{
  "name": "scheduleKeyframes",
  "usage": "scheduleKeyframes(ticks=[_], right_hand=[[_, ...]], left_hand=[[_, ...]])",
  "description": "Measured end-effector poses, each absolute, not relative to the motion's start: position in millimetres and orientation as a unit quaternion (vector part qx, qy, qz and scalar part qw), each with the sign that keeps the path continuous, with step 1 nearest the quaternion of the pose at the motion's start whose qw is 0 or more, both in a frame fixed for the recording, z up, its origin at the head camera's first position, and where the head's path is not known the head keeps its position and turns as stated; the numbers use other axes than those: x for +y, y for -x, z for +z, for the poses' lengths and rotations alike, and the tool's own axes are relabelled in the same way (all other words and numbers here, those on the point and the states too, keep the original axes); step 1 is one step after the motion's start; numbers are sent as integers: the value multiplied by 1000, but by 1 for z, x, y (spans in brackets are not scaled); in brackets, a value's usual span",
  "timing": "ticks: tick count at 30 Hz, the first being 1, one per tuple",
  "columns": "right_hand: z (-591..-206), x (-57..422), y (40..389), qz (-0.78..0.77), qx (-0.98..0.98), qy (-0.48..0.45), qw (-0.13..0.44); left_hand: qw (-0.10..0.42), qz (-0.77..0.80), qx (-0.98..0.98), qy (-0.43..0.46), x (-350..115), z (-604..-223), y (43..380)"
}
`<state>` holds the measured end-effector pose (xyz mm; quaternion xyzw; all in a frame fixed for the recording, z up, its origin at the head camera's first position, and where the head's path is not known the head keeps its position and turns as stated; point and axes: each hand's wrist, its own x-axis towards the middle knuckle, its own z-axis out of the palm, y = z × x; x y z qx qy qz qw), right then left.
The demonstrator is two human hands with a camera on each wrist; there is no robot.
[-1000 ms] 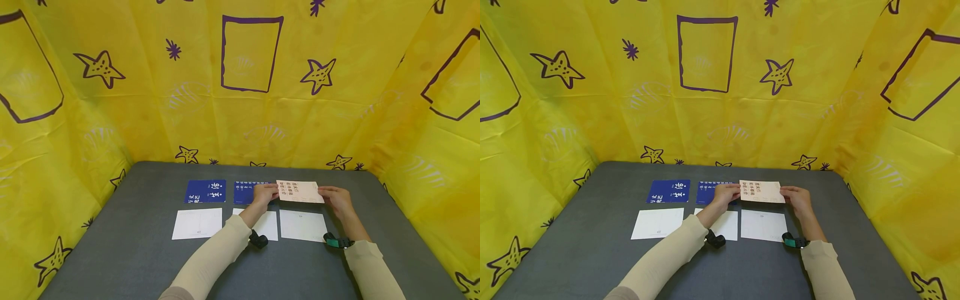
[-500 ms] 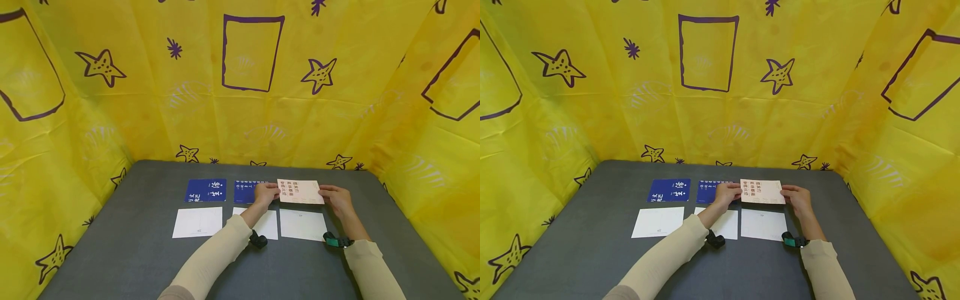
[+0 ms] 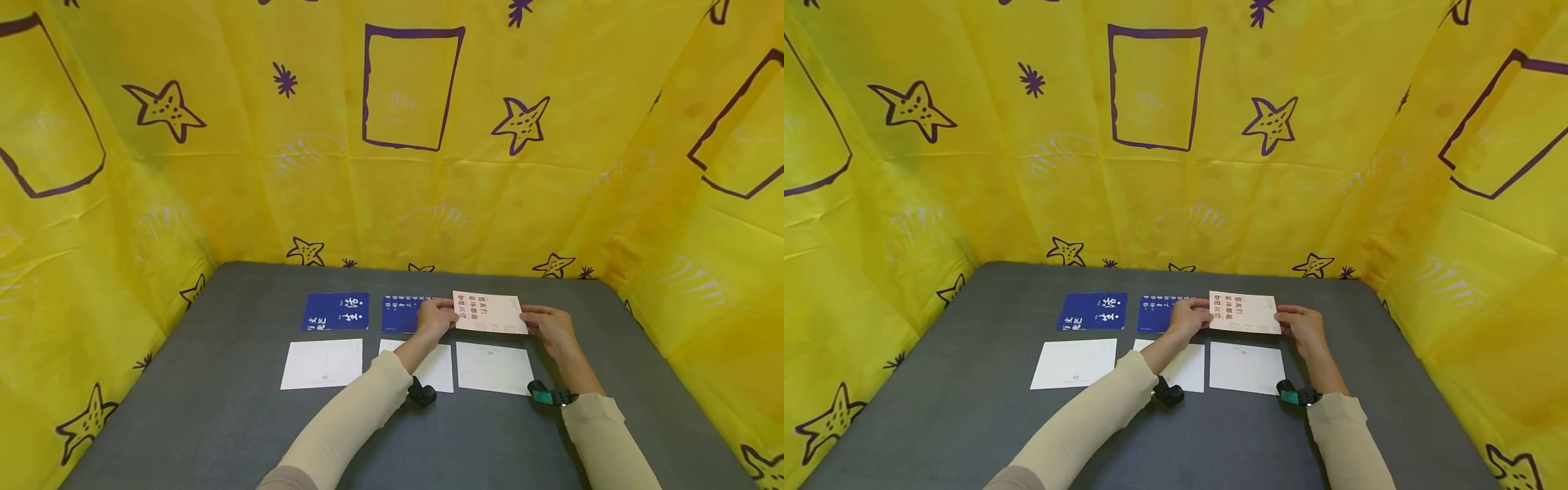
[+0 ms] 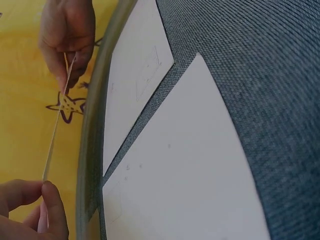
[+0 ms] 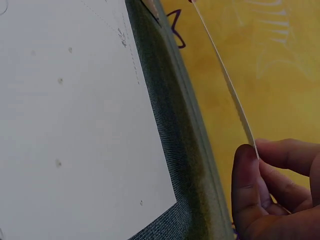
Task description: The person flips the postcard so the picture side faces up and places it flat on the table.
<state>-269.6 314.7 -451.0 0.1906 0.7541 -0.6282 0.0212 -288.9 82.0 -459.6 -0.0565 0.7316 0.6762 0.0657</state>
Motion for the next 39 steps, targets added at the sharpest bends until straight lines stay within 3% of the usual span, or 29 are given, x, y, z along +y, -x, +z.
scheduleKeyframes(ticks=[14, 32, 39], right_hand=[[-455, 315, 273, -601, 775, -192, 21], [-464, 317, 277, -546, 815, -192, 14], [-465, 316, 279, -513, 837, -188, 8]], left_hand=[[51, 666, 742, 57, 81, -462, 287], [117, 631, 765, 46, 82, -465, 285], [106, 616, 780, 45, 86, -464, 286]])
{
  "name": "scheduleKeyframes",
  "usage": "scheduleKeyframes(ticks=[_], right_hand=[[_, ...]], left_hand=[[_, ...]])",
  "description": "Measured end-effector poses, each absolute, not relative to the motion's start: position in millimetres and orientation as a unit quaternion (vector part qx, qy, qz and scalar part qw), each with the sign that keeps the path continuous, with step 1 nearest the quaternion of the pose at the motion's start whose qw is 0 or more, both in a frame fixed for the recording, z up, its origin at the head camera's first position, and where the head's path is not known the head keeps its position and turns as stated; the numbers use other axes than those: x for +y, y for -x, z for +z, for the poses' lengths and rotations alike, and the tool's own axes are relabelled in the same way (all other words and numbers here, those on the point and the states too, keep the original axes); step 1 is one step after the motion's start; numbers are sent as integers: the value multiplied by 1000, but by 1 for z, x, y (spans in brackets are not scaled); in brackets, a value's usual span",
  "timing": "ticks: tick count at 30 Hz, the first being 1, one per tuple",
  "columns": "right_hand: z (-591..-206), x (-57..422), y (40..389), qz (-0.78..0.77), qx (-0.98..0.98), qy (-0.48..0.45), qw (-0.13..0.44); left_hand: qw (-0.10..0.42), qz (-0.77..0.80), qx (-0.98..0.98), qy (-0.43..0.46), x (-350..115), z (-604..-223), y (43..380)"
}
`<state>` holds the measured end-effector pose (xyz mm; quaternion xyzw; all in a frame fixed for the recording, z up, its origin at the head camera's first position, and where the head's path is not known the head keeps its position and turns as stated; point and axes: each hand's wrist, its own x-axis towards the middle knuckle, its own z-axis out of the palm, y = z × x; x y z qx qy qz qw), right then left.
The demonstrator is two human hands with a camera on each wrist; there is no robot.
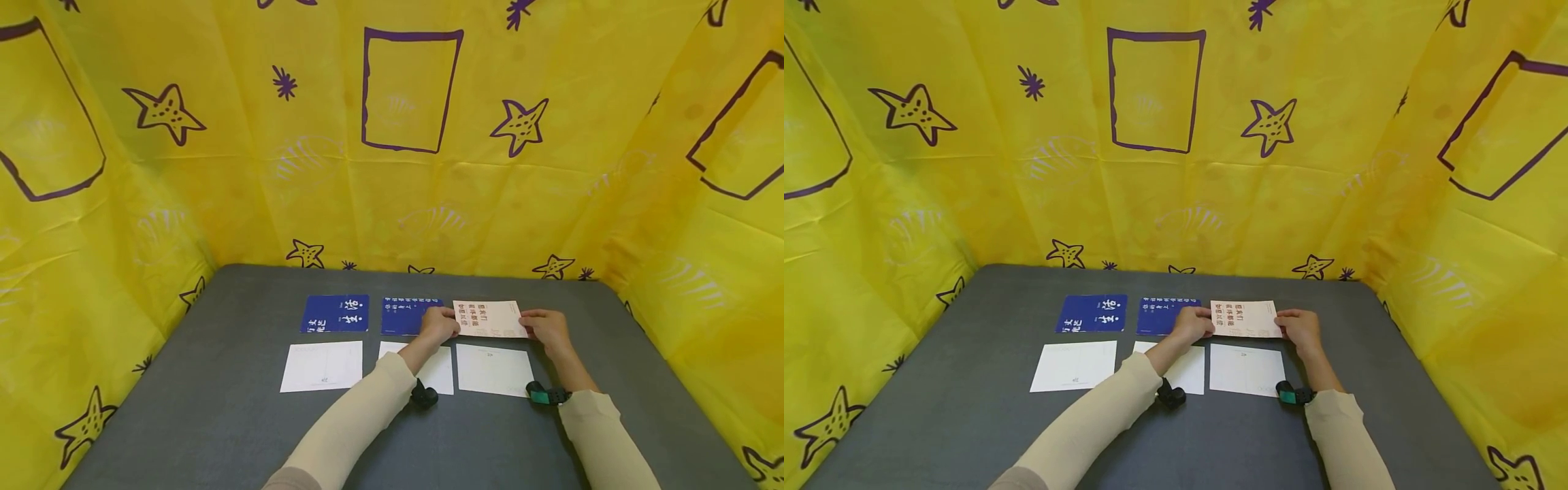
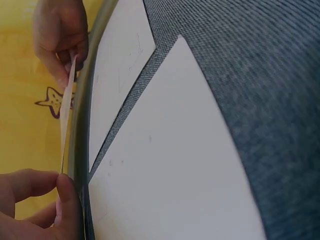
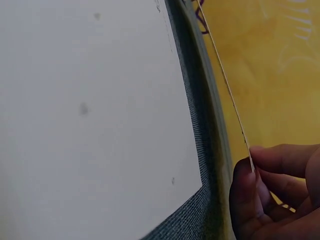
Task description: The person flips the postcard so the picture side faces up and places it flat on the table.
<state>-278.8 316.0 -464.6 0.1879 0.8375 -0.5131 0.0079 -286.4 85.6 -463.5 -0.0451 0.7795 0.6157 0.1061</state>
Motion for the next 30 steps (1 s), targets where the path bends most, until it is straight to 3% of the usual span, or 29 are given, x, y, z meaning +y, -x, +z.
scheduleKeyframes(ticks=[13, 22, 30], right_hand=[[-462, 312, 284, -486, 856, -175, 5], [-463, 309, 272, -397, 903, -159, -41], [-466, 290, 262, -466, 874, -139, -8]], left_hand=[[103, 562, 819, 38, 84, -458, 286], [104, 588, 802, -8, 71, -457, 276], [135, 587, 797, -39, 65, -444, 256]])
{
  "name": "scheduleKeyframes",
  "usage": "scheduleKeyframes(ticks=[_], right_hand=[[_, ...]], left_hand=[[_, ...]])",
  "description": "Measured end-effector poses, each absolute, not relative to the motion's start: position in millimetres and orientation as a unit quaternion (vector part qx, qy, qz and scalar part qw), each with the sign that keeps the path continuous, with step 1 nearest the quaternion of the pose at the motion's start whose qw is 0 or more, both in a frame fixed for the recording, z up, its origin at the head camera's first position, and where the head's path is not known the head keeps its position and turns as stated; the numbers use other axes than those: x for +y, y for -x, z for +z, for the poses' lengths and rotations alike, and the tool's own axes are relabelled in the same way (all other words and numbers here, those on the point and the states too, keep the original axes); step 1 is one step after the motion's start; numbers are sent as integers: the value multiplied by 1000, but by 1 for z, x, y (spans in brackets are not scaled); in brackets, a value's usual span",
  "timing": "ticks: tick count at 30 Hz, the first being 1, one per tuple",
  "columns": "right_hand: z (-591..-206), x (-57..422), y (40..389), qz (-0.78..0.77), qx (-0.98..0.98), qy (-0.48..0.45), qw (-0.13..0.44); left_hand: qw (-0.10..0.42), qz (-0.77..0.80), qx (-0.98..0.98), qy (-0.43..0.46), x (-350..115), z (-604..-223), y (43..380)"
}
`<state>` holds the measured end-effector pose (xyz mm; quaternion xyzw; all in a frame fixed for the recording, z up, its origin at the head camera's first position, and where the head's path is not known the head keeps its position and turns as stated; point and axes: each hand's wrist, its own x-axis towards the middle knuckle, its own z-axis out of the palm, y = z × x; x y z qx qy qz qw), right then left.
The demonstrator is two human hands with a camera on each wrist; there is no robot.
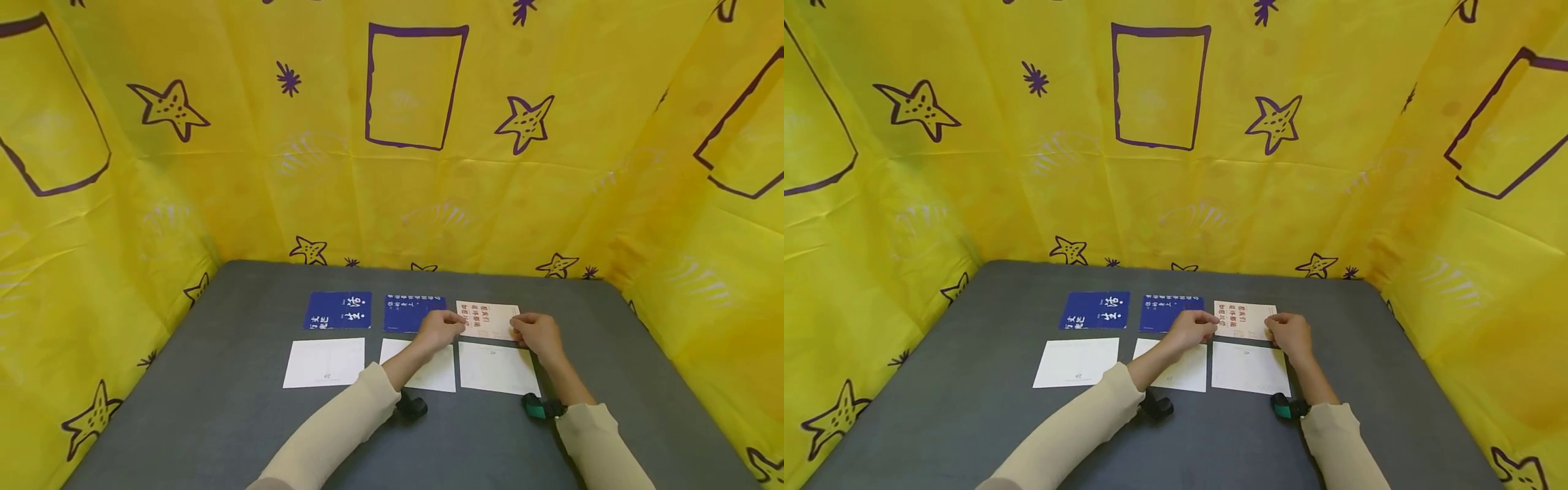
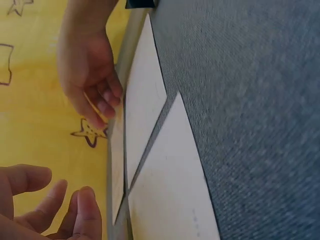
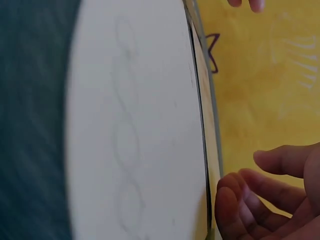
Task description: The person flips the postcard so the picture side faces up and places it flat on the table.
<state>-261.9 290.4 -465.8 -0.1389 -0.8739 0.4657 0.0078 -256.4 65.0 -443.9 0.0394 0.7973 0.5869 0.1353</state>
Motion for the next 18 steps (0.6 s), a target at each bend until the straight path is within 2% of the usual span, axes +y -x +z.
scheduleKeyframes(ticks=[9, 18], right_hand=[[-461, 266, 255, 500, -858, 114, -5], [-460, 232, 247, 547, -834, 65, -11]], left_hand=[[145, 559, 814, -66, 43, -435, 242], [141, 550, 820, -73, -2, -428, 237]])
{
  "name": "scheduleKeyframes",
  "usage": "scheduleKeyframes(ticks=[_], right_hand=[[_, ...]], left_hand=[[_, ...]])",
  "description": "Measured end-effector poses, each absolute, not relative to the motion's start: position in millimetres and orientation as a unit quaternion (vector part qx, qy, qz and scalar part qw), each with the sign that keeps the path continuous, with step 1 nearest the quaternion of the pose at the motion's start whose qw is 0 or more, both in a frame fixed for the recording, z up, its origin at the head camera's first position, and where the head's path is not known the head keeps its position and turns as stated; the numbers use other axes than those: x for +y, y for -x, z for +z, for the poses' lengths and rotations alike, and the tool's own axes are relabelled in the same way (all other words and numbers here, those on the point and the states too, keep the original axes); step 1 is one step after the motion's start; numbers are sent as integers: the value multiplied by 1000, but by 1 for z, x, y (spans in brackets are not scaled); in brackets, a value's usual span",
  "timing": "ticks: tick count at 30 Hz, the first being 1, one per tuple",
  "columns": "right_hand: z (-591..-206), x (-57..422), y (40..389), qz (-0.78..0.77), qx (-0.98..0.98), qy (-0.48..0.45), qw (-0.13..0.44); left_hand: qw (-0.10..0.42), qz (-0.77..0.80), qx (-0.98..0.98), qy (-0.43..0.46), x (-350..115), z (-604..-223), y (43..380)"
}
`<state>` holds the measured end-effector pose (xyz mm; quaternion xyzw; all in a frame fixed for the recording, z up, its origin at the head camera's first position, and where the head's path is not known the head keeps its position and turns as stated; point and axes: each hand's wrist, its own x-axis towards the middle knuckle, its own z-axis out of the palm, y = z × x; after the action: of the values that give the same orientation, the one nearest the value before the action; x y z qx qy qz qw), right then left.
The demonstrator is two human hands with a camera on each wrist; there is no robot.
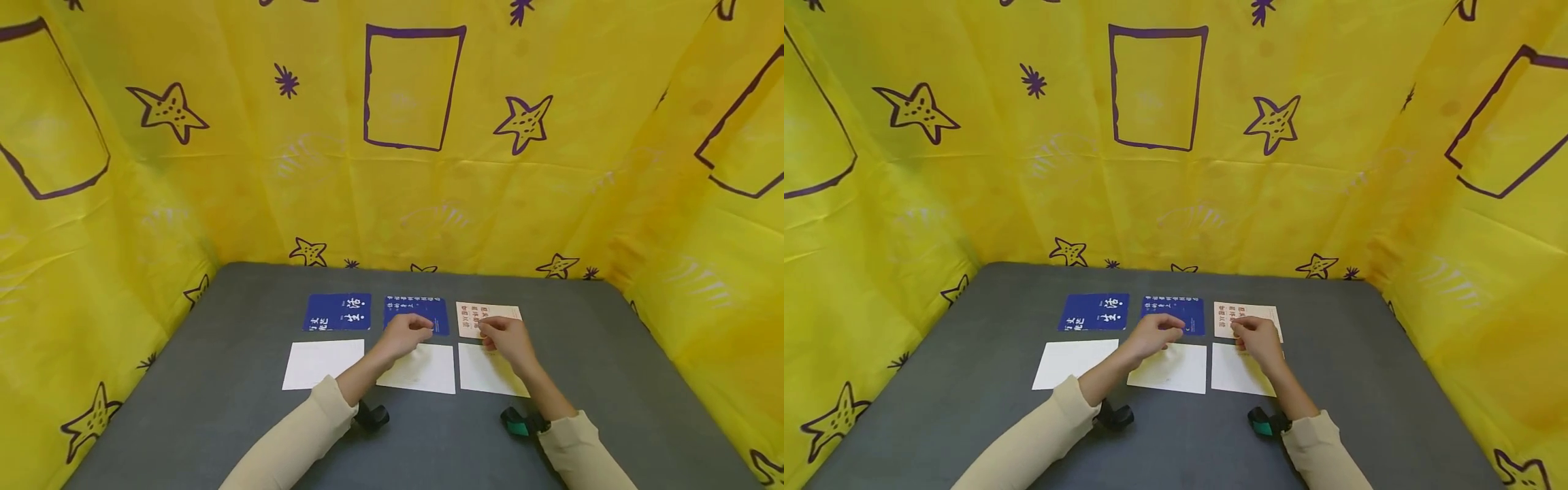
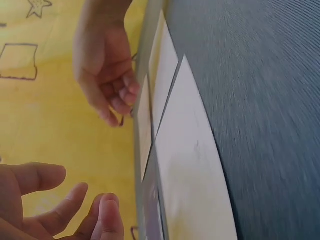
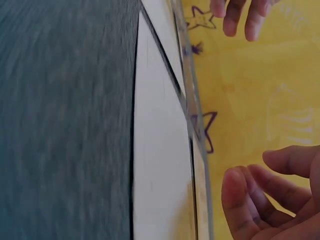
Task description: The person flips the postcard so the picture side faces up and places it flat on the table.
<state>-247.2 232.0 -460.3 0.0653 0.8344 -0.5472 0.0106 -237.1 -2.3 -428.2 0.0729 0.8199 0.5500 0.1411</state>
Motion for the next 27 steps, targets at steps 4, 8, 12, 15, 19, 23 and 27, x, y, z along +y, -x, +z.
scheduleKeyframes(ticks=[4, 8, 12, 15, 19, 23, 27], right_hand=[[-457, 216, 246, -572, 818, -58, 14], [-453, 199, 247, -575, 816, -42, 37], [-450, 183, 249, -568, 821, -24, 60], [-448, 172, 253, -571, 817, -11, 79], [-443, 157, 254, -574, 811, 0, 113], [-439, 145, 256, -570, 808, 17, 147], [-436, 131, 257, -566, 805, 41, 176]], left_hand=[[137, 545, 824, -68, -22, -425, 236], [133, 547, 825, -47, -42, -427, 235], [130, 554, 822, -26, -61, -432, 233], [123, 561, 819, -9, -76, -435, 233], [114, 561, 820, 15, -95, -435, 231], [108, 545, 831, 30, -113, -433, 227], [100, 526, 843, 43, -136, -428, 225]])
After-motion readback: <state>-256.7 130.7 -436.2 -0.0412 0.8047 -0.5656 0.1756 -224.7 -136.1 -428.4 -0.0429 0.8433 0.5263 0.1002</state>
